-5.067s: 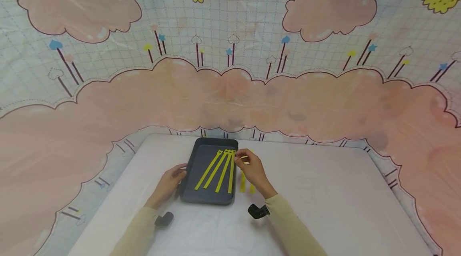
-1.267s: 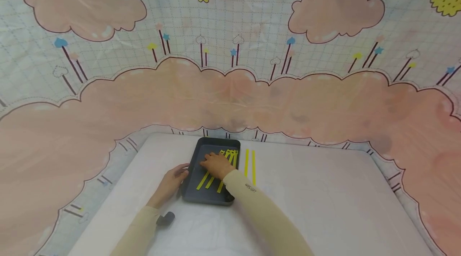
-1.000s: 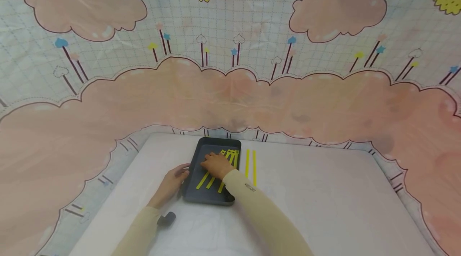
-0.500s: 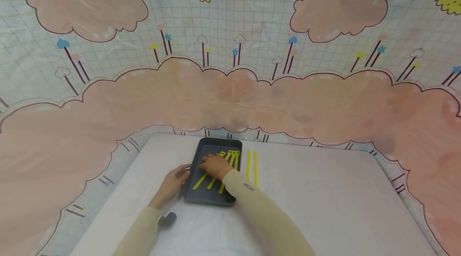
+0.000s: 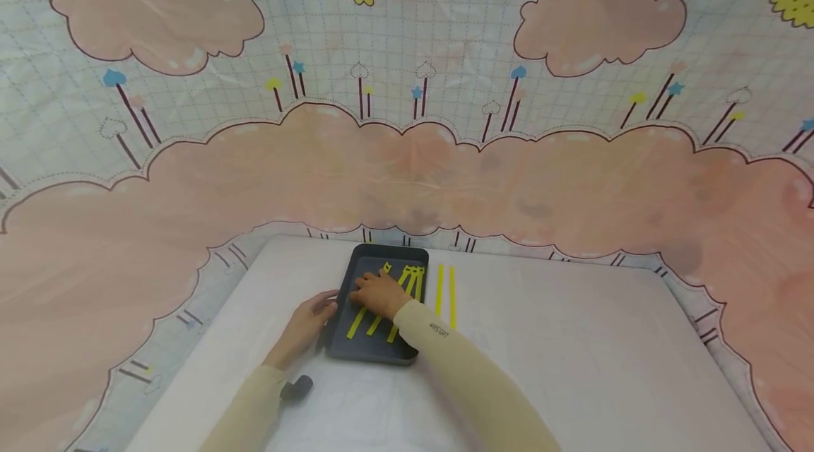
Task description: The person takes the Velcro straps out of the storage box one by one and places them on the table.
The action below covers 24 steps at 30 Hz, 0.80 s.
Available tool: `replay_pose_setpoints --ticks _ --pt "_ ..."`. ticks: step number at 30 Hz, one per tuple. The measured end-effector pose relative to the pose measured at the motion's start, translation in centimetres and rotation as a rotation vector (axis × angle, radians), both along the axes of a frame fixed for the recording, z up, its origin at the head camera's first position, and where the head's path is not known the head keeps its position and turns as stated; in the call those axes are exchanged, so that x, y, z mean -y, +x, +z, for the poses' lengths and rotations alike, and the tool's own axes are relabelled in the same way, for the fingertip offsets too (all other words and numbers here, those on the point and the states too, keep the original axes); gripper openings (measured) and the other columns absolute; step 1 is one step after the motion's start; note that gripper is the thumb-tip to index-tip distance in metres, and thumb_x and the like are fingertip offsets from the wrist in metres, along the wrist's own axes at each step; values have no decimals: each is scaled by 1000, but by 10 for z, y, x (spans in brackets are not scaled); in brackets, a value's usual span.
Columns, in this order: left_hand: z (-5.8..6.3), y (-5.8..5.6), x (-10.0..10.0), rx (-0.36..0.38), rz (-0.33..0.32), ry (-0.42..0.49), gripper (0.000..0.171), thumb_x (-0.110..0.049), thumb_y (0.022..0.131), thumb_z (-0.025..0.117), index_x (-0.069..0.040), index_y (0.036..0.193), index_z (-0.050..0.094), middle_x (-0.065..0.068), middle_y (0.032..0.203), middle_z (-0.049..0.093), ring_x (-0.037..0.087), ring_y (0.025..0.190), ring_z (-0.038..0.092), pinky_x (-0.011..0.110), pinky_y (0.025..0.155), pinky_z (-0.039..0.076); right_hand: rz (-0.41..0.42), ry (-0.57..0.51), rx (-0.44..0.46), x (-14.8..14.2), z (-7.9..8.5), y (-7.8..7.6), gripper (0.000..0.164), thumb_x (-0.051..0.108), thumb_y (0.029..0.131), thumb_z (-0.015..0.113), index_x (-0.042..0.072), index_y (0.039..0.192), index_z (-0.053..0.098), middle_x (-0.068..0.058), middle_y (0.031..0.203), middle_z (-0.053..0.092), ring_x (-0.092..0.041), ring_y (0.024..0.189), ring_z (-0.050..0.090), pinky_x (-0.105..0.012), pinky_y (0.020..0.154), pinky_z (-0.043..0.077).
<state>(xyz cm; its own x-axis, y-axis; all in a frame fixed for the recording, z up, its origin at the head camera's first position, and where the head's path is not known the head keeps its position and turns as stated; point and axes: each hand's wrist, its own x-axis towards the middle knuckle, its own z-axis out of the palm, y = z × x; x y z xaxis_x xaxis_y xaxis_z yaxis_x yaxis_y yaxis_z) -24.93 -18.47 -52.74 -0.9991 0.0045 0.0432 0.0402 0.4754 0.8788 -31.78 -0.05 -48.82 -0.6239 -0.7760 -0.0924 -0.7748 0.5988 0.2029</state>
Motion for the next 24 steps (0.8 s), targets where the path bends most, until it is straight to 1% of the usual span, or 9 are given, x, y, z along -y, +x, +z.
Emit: replay_pose_setpoints --ticks 6,12,17,24 --pt "-1 -1 1 -1 2 -1 38 -16 99 58 -6 136 58 19 122 67 33 114 65 44 92 54 25 2 -48 -2 2 1 29 29 102 49 35 126 63 5 129 62 -17 122 55 -46 105 48" --pt "-3 -2 1 -10 -5 6 39 -16 99 58 -6 137 57 20 122 67 34 114 65 47 94 54 22 5 -78 -6 6 2 31 26 101 52 36 129 61 6 136 59 -17 128 53 -46 106 47" --pt "-3 -2 1 -21 0 -6 38 -17 99 58 -7 136 58 18 121 68 33 114 65 48 95 53 25 -24 -80 -9 15 3 32 27 102 50 33 132 59 5 139 57 -19 132 51 -49 110 44" --pt "-2 0 1 -32 -7 -17 37 -16 99 58 -6 135 59 20 120 69 34 113 66 49 96 53 36 -103 -54 -10 24 7 30 25 102 52 29 131 59 5 135 59 -18 128 53 -49 109 45"
